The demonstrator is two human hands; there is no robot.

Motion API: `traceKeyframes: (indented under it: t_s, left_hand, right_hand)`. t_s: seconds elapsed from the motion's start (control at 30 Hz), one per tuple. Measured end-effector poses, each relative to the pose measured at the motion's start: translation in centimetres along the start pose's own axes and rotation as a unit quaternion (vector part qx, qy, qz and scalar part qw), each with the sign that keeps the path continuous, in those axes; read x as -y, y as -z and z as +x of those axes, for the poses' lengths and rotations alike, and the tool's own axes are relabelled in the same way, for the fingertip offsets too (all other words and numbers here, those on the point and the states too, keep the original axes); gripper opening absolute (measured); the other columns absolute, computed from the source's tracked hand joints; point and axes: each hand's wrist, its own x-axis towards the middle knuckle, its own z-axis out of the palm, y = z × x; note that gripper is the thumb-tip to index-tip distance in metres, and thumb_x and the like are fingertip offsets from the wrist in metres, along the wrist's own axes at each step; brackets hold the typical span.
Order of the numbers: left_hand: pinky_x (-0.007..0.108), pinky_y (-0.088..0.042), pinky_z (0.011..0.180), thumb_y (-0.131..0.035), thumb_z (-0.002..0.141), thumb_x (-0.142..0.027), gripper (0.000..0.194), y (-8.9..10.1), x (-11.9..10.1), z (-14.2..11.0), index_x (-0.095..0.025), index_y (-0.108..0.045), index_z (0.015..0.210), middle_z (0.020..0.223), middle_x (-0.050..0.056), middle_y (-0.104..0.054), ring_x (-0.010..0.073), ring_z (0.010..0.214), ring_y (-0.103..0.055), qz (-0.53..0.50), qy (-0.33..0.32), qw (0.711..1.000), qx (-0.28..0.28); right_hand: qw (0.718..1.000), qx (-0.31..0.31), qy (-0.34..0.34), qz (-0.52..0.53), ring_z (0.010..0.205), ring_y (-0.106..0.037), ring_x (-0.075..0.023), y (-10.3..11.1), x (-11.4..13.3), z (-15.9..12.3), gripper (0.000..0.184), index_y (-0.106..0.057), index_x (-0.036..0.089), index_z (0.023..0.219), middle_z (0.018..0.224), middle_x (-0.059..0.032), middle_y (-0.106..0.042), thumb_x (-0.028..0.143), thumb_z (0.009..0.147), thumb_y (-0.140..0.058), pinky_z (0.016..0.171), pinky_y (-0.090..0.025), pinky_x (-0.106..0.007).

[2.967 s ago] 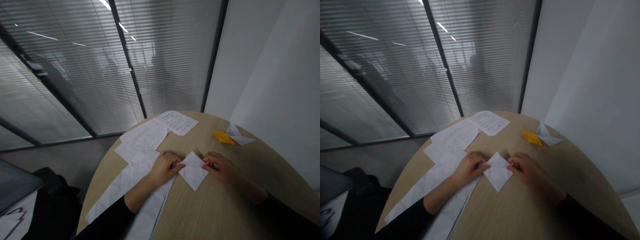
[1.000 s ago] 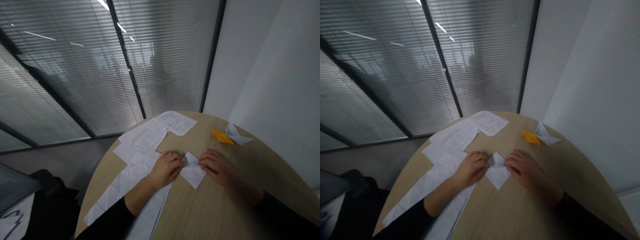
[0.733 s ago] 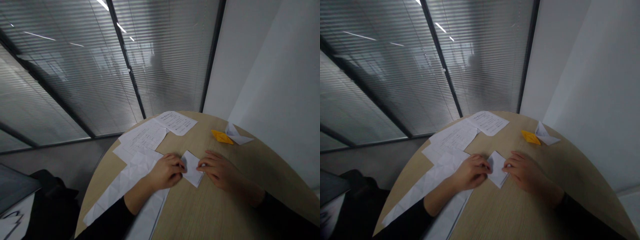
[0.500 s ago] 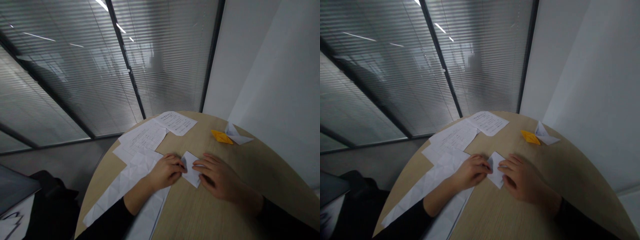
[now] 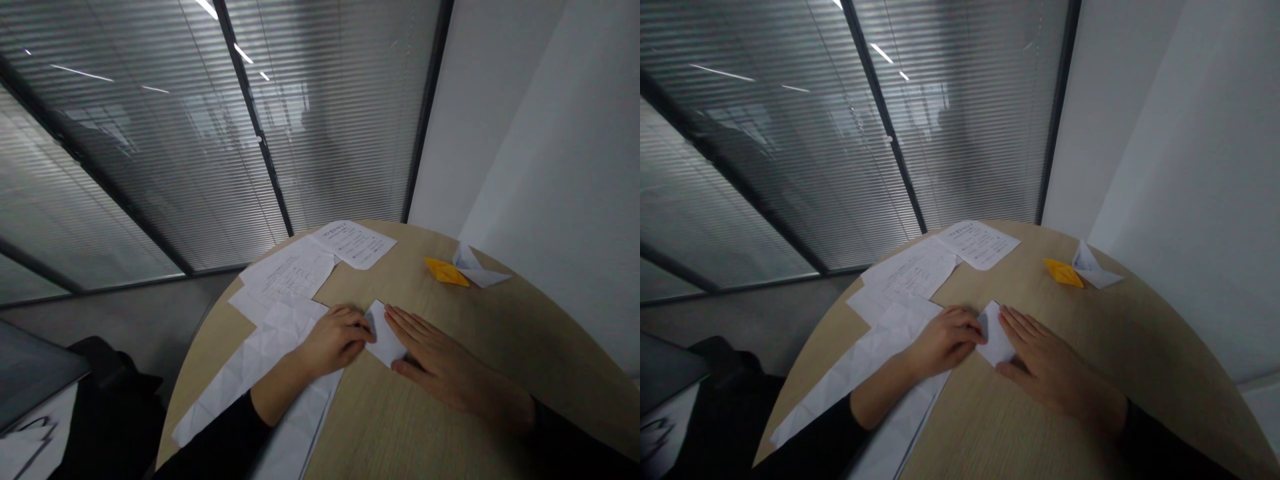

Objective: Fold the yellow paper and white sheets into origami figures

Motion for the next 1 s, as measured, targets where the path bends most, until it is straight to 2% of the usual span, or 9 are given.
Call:
traceKeyframes:
  t_s: [0.17, 0.3, 0.43, 0.53, 0.63, 0.8, 1.0]
  left_hand:
    - [0.05, -0.055, 0.118, -0.064, 0.114, -0.019, 0.022, -0.2, 0.3, -0.1, -0.027, -0.085, 0.117, 0.123, 0.006, -0.086, 0.0263, 0.118, -0.078, 0.004, -0.003, 1.0, 0.0]
    - [0.049, -0.056, 0.116, -0.063, 0.113, -0.019, 0.022, -0.4, 0.2, -0.1, -0.025, -0.081, 0.124, 0.127, 0.007, -0.084, 0.0268, 0.12, -0.078, 0.025, -0.005, 1.0, -0.007]
    - [0.054, -0.056, 0.117, -0.069, 0.11, -0.026, 0.03, -0.3, -0.1, 0.0, -0.023, -0.074, 0.14, 0.141, 0.012, -0.081, 0.0321, 0.128, -0.076, 0.06, 0.037, 0.997, -0.032]
    - [0.058, -0.056, 0.118, -0.076, 0.109, -0.038, 0.04, -0.2, -0.3, 0.1, -0.022, -0.07, 0.145, 0.147, 0.015, -0.079, 0.036, 0.132, -0.075, 0.074, 0.073, 0.994, -0.033]
    - [0.062, -0.054, 0.122, -0.082, 0.108, -0.05, 0.051, -0.2, -0.2, 0.1, -0.023, -0.068, 0.148, 0.15, 0.016, -0.078, 0.0379, 0.136, -0.074, 0.068, 0.079, 0.994, -0.029]
    - [0.062, -0.052, 0.126, -0.084, 0.109, -0.051, 0.057, -0.4, 0.1, 0.0, -0.025, -0.063, 0.154, 0.15, 0.014, -0.078, 0.037, 0.139, -0.075, 0.044, 0.061, 0.997, -0.033]
    - [0.065, -0.048, 0.132, -0.085, 0.108, -0.047, 0.061, -0.6, 0.5, -0.1, -0.027, -0.057, 0.159, 0.148, 0.013, -0.077, 0.0358, 0.139, -0.074, 0.01, 0.053, 0.998, -0.035]
  right_hand:
    - [0.998, -0.019, -0.057, -0.031, 0.176, -0.045, -0.0368, 0.1, -2.2, 0.5, 0.072, -0.037, 0.021, 0.188, 0.19, -0.0191, -0.044, 0.039, 0.121, -0.055, 0.141, -0.044, -0.068]
    - [0.998, -0.028, -0.063, -0.009, 0.173, -0.051, -0.0365, 0.5, -2.7, 1.0, 0.066, -0.052, 0.026, 0.181, 0.185, -0.016, -0.054, 0.038, 0.117, -0.062, 0.14, -0.044, -0.067]
    - [0.997, -0.054, -0.051, 0.037, 0.164, -0.061, -0.037, 0.8, -2.7, 1.1, 0.055, -0.066, 0.029, 0.167, 0.176, -0.0148, -0.065, 0.033, 0.112, -0.068, 0.138, -0.047, -0.068]
    - [0.994, -0.072, -0.048, 0.064, 0.16, -0.065, -0.0374, 0.8, -2.5, 1.0, 0.054, -0.065, 0.029, 0.163, 0.171, -0.0154, -0.069, 0.03, 0.11, -0.069, 0.137, -0.046, -0.07]
    - [0.993, -0.08, -0.04, 0.082, 0.157, -0.068, -0.0371, 0.9, -2.2, 1.1, 0.056, -0.062, 0.031, 0.165, 0.168, -0.0154, -0.072, 0.027, 0.109, -0.069, 0.137, -0.045, -0.072]
    - [0.991, -0.079, -0.035, 0.107, 0.153, -0.07, -0.0369, 1.0, -2.0, 1.2, 0.055, -0.06, 0.032, 0.164, 0.164, -0.0143, -0.074, 0.025, 0.11, -0.069, 0.138, -0.042, -0.076]
    - [0.975, -0.116, -0.071, 0.177, 0.149, -0.069, -0.036, 0.6, -1.5, 1.2, 0.072, -0.055, 0.034, 0.169, 0.164, -0.0141, -0.07, 0.022, 0.102, -0.076, 0.125, -0.06, -0.061]
